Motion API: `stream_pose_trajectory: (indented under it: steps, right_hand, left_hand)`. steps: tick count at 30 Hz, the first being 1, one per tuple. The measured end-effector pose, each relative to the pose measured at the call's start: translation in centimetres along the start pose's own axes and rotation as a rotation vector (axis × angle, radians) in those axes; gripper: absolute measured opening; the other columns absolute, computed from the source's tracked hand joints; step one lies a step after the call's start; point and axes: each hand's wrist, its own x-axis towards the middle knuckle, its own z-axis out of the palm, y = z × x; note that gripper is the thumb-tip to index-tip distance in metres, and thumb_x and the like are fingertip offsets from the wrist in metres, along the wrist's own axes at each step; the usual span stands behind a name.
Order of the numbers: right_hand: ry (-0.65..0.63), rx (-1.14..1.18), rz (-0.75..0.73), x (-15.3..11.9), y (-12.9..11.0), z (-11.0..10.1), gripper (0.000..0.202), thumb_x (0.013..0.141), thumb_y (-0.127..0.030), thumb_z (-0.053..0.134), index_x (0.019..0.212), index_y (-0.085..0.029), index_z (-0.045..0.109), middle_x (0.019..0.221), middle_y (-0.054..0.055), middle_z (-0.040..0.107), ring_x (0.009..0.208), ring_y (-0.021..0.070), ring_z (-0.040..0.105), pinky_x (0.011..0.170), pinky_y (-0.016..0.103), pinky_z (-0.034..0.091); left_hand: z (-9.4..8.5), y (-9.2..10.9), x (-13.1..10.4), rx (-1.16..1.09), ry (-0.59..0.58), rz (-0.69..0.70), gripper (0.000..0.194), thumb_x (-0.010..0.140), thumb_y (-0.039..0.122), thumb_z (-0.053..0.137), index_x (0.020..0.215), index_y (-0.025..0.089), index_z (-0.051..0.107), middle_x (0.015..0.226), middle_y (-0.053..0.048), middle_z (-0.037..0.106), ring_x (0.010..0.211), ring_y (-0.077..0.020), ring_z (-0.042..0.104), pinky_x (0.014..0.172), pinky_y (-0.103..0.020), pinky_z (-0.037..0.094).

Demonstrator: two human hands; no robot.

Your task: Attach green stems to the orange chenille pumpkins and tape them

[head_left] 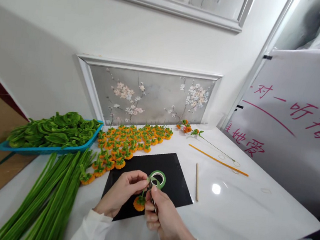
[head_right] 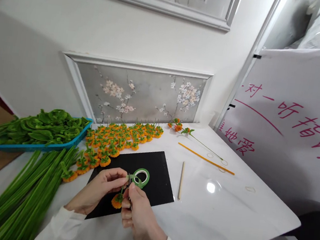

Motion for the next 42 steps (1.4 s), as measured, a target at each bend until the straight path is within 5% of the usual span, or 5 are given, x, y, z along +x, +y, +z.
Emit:
stream_pose_trajectory:
  steps: [12,17,31,37,42]
  right_hand:
    - [0.017,-0.259,-0.246,-0.6,-2.1,-1.5,0.051,0.079,-0.068,0.048,0.082,-0.017,0.052,0.064,-0.006,0.041,0.041,0.003,0.02,0.039,0.019,0.011]
    - [0.573,-1.254,-0.816,0.5,-6.2,-6.5,0.025,0.094,-0.025,0.036,0.107,-0.018,0.057,0.102,0.011,0.054,0.08,0.0195,0.055,0.063,0.029,0.043]
    - [0.81,-1.892,-0.669,3.8,-6.1,-10.0,0.026,0.088,-0.008,0.041,0.092,-0.015,0.066,0.093,0.016,0.058,0.094,0.0307,0.053,0.078,0.04,0.039]
    - [0.723,-1.869,-0.726,2.9,-7.0,-8.8,0.025,0.087,-0.013,0.049,0.108,-0.018,0.062,0.101,0.013,0.058,0.094,0.0282,0.055,0.078,0.039,0.041]
    - [0.055,-1.43,-0.896,1.4,-7.9,-4.4,0.025,0.093,-0.025,0.046,0.115,-0.023,0.055,0.097,0.005,0.06,0.082,0.0161,0.059,0.07,0.026,0.047]
  left_hand:
    - [-0.2,0.2,0.1,-0.059,0.104,0.008,0.019,0.07,0.034,0.071,0.076,0.017,0.065,0.068,0.002,0.06,0.066,-0.0129,0.055,0.063,-0.023,0.042]
    - [0.2,0.2,0.4,-0.057,0.19,0.051,0.025,0.07,0.039,0.07,0.079,0.016,0.065,0.067,0.0,0.063,0.068,-0.0148,0.058,0.061,-0.024,0.041]
    - [1.2,-0.2,0.1,-0.112,0.114,0.124,0.019,0.072,0.032,0.068,0.081,0.015,0.066,0.068,-0.001,0.064,0.062,-0.013,0.057,0.059,-0.024,0.045]
    - [1.4,-0.2,0.0,-0.093,0.115,0.131,0.021,0.07,0.028,0.069,0.083,0.016,0.06,0.07,-0.002,0.067,0.064,-0.0157,0.063,0.06,-0.026,0.049]
    - [1.3,-0.4,0.0,-0.073,0.139,0.135,0.027,0.071,0.023,0.067,0.088,0.021,0.047,0.064,0.003,0.065,0.063,-0.0155,0.064,0.057,-0.024,0.047]
